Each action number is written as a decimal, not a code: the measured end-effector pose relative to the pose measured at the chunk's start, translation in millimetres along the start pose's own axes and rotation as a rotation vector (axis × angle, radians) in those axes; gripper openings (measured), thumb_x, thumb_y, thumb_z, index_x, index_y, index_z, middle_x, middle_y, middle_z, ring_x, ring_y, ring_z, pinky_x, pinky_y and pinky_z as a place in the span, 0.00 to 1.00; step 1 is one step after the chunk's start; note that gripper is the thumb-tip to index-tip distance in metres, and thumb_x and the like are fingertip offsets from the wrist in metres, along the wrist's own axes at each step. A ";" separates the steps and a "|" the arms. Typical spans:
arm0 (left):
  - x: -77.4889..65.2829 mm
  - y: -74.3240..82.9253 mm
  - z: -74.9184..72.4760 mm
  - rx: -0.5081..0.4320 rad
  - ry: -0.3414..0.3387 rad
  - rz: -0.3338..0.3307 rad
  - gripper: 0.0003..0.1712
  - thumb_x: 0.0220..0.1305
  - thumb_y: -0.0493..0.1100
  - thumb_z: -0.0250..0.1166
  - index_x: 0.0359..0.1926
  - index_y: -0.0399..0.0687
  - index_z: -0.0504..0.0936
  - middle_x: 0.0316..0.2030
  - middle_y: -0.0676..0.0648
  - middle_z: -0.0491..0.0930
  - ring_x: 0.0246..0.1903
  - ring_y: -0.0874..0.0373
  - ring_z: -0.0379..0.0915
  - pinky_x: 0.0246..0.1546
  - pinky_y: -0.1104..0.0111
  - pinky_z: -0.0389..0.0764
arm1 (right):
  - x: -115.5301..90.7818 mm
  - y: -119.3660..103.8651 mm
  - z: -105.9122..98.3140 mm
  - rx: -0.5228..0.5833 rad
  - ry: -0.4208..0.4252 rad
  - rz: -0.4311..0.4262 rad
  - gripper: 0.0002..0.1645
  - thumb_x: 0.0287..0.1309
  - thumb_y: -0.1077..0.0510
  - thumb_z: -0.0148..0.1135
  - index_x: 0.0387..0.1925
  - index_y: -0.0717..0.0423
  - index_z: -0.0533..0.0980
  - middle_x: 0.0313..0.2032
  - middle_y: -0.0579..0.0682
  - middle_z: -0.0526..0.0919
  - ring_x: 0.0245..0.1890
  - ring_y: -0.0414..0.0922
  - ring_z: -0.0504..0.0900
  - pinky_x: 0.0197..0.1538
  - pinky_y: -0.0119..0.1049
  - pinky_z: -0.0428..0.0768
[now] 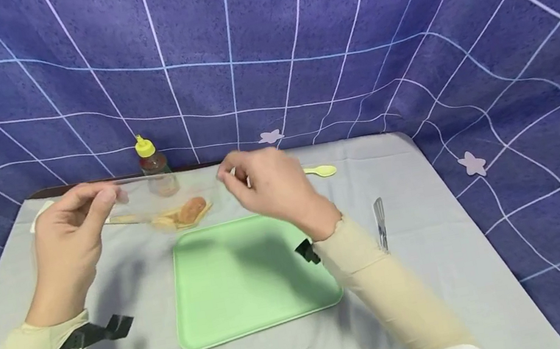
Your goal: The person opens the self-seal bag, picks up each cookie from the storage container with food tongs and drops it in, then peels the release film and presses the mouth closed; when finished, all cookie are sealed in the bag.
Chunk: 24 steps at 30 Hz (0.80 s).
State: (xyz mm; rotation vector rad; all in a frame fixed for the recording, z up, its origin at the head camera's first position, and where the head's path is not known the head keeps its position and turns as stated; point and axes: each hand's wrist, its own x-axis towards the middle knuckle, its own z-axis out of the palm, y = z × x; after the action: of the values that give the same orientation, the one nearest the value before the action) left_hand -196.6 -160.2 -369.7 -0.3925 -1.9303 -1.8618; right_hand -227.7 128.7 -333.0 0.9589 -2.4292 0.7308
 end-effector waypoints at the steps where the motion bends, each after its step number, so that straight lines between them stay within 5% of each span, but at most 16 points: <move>1: 3.3 3.6 8.0 -0.012 0.004 0.017 0.09 0.61 0.33 0.62 0.39 0.28 0.80 0.34 0.38 0.80 0.36 0.53 0.77 0.42 0.71 0.74 | 2.3 3.3 -7.4 -0.019 -0.003 -0.002 0.07 0.61 0.51 0.58 0.32 0.44 0.81 0.16 0.33 0.70 0.14 0.30 0.67 0.17 0.30 0.65; 8: 18.5 16.6 52.6 -0.055 -0.048 0.065 0.09 0.63 0.33 0.60 0.38 0.25 0.79 0.28 0.38 0.77 0.26 0.55 0.72 0.31 0.70 0.74 | 2.9 30.4 -36.2 -0.025 -0.016 0.102 0.07 0.62 0.49 0.59 0.32 0.42 0.81 0.16 0.34 0.71 0.13 0.33 0.66 0.18 0.32 0.65; 12: 22.9 18.2 69.1 0.086 -0.075 0.041 0.11 0.64 0.37 0.61 0.39 0.30 0.80 0.33 0.39 0.80 0.31 0.53 0.75 0.33 0.72 0.74 | 0.3 42.5 -44.5 -0.016 0.009 0.138 0.06 0.62 0.49 0.58 0.30 0.42 0.79 0.15 0.36 0.70 0.13 0.35 0.65 0.17 0.33 0.64; 15: 25.3 16.7 76.5 0.100 -0.081 0.020 0.12 0.65 0.40 0.61 0.40 0.32 0.80 0.35 0.39 0.80 0.35 0.52 0.76 0.38 0.71 0.74 | -3.0 52.1 -48.6 -0.037 -0.039 0.161 0.06 0.61 0.49 0.59 0.30 0.40 0.79 0.15 0.36 0.71 0.12 0.36 0.65 0.17 0.34 0.64; 21: 28.1 14.9 83.8 -0.051 -0.129 -0.012 0.12 0.66 0.38 0.60 0.41 0.29 0.78 0.39 0.38 0.80 0.42 0.51 0.74 0.48 0.65 0.72 | -16.3 56.8 -61.8 0.066 -0.064 0.111 0.07 0.62 0.49 0.58 0.30 0.42 0.79 0.17 0.36 0.72 0.14 0.36 0.65 0.17 0.30 0.64; 24: 29.0 12.9 85.2 -0.160 -0.197 -0.038 0.11 0.67 0.38 0.58 0.40 0.30 0.76 0.38 0.38 0.80 0.43 0.48 0.73 0.54 0.61 0.67 | -27.8 54.9 -69.6 0.236 -0.188 0.031 0.05 0.62 0.52 0.59 0.32 0.43 0.80 0.21 0.37 0.75 0.17 0.36 0.69 0.19 0.30 0.68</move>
State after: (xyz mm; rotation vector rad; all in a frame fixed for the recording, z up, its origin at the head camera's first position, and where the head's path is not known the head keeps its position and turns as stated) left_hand -224.7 -77.3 -345.0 -0.6146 -1.9294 -2.0783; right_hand -235.1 218.9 -312.0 1.1262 -2.5646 0.9967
